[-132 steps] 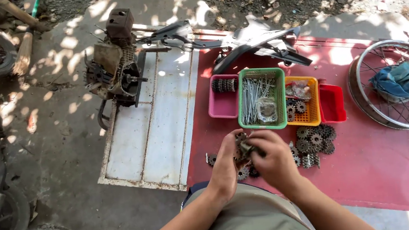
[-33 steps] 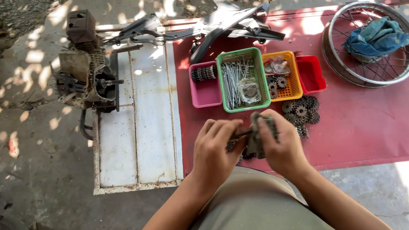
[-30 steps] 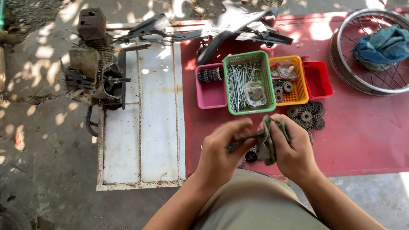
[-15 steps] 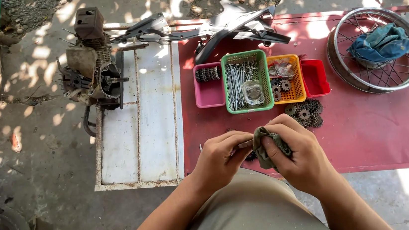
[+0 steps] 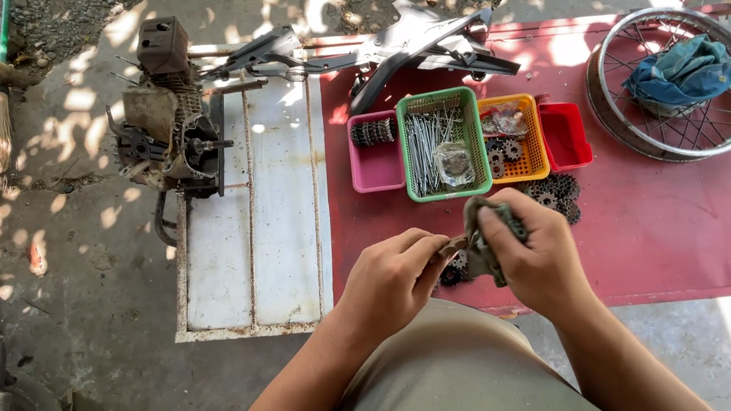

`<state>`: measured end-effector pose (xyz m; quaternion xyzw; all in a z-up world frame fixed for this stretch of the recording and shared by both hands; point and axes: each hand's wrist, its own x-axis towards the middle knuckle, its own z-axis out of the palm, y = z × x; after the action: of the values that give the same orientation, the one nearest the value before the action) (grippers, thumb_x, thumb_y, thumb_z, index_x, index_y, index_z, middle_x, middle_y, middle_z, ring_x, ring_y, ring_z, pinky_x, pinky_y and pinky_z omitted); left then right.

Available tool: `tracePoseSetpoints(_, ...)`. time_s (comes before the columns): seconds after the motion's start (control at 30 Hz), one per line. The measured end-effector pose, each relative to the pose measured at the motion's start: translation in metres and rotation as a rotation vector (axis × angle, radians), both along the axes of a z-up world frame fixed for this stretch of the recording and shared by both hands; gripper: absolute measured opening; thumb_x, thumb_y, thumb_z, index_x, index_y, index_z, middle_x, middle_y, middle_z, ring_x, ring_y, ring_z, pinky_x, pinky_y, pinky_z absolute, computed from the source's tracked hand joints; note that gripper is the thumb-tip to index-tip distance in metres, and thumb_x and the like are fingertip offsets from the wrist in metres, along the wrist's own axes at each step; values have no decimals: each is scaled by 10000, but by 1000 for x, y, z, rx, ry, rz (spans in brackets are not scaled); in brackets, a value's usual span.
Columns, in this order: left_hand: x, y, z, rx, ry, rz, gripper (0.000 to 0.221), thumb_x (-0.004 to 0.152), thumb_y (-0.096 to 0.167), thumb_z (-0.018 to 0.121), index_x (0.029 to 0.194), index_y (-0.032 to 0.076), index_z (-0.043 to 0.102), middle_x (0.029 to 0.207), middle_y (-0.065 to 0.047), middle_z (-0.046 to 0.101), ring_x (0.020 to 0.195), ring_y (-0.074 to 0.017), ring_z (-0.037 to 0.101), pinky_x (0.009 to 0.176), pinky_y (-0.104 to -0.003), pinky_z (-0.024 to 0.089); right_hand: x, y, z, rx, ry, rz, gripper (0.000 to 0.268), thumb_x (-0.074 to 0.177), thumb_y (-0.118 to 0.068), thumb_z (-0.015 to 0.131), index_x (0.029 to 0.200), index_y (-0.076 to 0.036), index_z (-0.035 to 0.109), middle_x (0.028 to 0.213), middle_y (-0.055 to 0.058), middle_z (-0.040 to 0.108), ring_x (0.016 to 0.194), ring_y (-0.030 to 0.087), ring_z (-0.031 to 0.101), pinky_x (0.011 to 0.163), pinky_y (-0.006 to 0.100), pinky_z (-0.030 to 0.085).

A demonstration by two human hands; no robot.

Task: Cleaning and inspecting various motorcycle gears and engine components using a cloth on a workbench.

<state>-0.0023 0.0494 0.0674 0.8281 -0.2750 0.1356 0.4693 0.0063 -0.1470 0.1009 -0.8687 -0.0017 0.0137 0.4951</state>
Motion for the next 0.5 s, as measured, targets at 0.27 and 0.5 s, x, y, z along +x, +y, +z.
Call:
tracePoseSetpoints(0.27, 0, 5, 1, 84, -5, 8, 130, 934, 63, 662, 1056, 58, 706, 919, -93, 688, 809, -304, 728, 652, -369, 588, -10, -2, 15, -84, -231, 248, 139, 886, -95, 703, 1012, -70, 756, 1029, 106, 745, 938, 295, 731, 857, 417, 551)
tracePoseSetpoints(0.5, 2, 6, -10, 395, -188, 25, 138, 875, 119, 683, 1012, 103, 695, 900, -60, 657, 764, -252, 695, 620, -338, 553, 0, 0, 5, -202, -64, 277, 157, 870, -135, 660, 982, -64, 744, 869, 151, 682, 756, 389, 691, 680, 498, 541)
